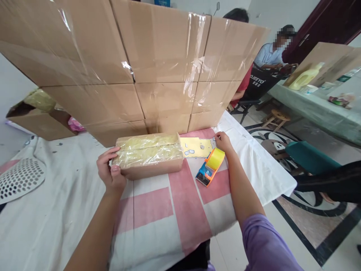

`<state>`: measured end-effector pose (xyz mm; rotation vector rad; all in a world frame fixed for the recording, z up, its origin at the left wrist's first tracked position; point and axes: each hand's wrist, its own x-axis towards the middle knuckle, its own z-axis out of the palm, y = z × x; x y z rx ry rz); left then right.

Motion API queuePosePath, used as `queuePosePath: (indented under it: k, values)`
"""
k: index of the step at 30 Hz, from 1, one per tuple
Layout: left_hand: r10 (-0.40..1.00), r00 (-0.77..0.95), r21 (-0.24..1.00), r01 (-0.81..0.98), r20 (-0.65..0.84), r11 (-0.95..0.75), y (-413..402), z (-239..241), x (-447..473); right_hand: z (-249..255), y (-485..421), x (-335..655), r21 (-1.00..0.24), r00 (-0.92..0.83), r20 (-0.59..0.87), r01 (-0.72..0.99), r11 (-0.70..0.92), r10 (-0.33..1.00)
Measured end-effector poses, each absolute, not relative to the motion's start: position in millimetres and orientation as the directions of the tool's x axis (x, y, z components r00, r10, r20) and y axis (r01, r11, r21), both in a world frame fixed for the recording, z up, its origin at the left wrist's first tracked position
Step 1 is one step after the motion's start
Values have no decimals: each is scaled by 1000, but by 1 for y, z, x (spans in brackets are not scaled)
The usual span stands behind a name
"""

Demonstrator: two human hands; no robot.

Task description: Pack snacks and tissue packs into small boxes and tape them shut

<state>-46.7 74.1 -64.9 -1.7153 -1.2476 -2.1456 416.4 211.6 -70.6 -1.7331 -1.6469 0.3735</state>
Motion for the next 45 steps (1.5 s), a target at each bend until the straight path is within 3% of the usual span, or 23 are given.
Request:
queuePosePath:
  k: [4, 7, 9, 13, 19, 30, 39, 42, 45]
  values:
    - [395, -366, 537, 530, 843, -656, 75, -66, -51, -37, 207, 406, -766, 189, 338, 625, 152, 922]
    - [390, -386, 547, 523, 836, -654, 77, -65, -55, 5, 184, 379, -864, 142, 455, 307, 398, 879]
    - [386, -428, 572, 515, 817, -639, 78, -63, -57, 28, 156, 347, -876, 109, 481, 100, 472, 870]
    - [374, -520, 623, 471, 768, -625, 81, -59, -62, 33, 96, 271, -947, -21, 298, -130, 293, 954]
    - [368, -585, 665, 444, 723, -601, 85, -59, -65, -20, 73, 220, -954, -88, 123, -284, 93, 989]
    - [374, -547, 628, 404, 749, -666, 86, -60, -63, -42, 81, 222, -955, -144, 179, -264, 136, 973]
    - [387, -552, 652, 438, 738, -619, 86, -58, -58, -33, 86, 226, -965, -198, 229, -173, 196, 953]
    - [393, -540, 656, 479, 744, -583, 84, -57, -55, -23, 97, 242, -960, -127, 267, 50, 275, 955]
    - [391, -522, 642, 489, 758, -590, 83, -58, -53, -11, 114, 260, -816, -91, 258, 512, 268, 962]
